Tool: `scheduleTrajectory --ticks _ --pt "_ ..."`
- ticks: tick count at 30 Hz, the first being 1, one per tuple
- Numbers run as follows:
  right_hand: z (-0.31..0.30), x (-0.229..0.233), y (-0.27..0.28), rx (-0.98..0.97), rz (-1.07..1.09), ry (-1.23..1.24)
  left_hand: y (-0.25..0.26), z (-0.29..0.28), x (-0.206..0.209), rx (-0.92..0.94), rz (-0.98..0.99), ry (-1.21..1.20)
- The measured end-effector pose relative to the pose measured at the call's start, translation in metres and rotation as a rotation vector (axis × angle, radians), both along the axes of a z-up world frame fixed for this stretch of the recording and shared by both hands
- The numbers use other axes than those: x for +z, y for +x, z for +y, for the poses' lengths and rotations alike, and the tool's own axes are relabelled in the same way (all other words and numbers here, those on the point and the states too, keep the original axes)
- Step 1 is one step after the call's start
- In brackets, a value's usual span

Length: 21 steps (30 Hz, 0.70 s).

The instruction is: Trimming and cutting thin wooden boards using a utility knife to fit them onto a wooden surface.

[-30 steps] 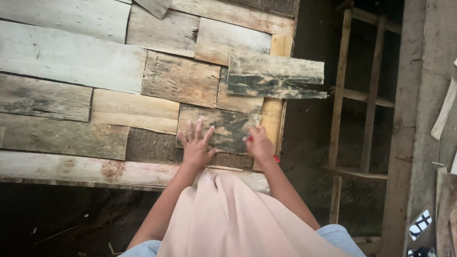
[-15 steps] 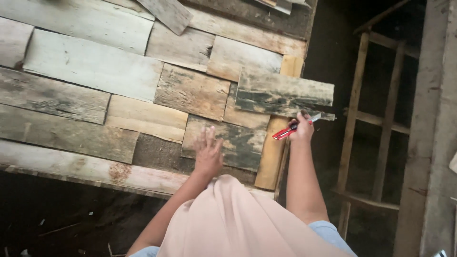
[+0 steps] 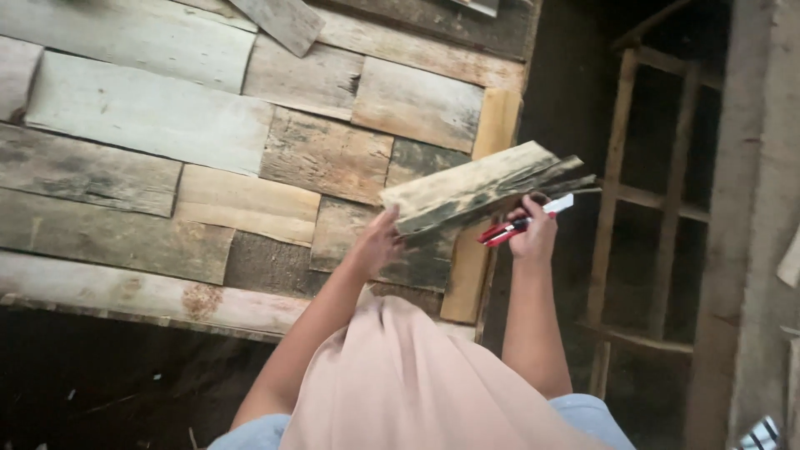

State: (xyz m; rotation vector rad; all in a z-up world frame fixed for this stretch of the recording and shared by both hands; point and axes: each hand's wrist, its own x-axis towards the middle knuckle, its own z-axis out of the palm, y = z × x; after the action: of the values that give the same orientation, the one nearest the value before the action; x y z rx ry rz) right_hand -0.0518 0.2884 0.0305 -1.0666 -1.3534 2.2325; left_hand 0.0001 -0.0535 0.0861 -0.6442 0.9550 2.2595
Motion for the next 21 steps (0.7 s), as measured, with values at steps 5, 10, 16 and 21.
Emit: scheduleTrajectory --ticks 5,10,16,21 --pt "-0.053 0.078 0.044 0.018 0.01 0.087 0.006 0.013 -0.053 0.146 -0.113 -0.131" --pt "-0.082 0.092 0.068 -0.059 0.024 0.195 0.014 -0.012 -0.023 0.155 -0.06 -0.158" --pt "-0.112 0.042 0.091 -0.151 -0.041 0.176 0.027 -0.053 -0.033 0.44 -0.063 -0.15" --pt "-0.167 0.036 0.118 0.019 -0.187 0.429 0.048 -0.096 0.024 0.463 -0.087 -0.062"
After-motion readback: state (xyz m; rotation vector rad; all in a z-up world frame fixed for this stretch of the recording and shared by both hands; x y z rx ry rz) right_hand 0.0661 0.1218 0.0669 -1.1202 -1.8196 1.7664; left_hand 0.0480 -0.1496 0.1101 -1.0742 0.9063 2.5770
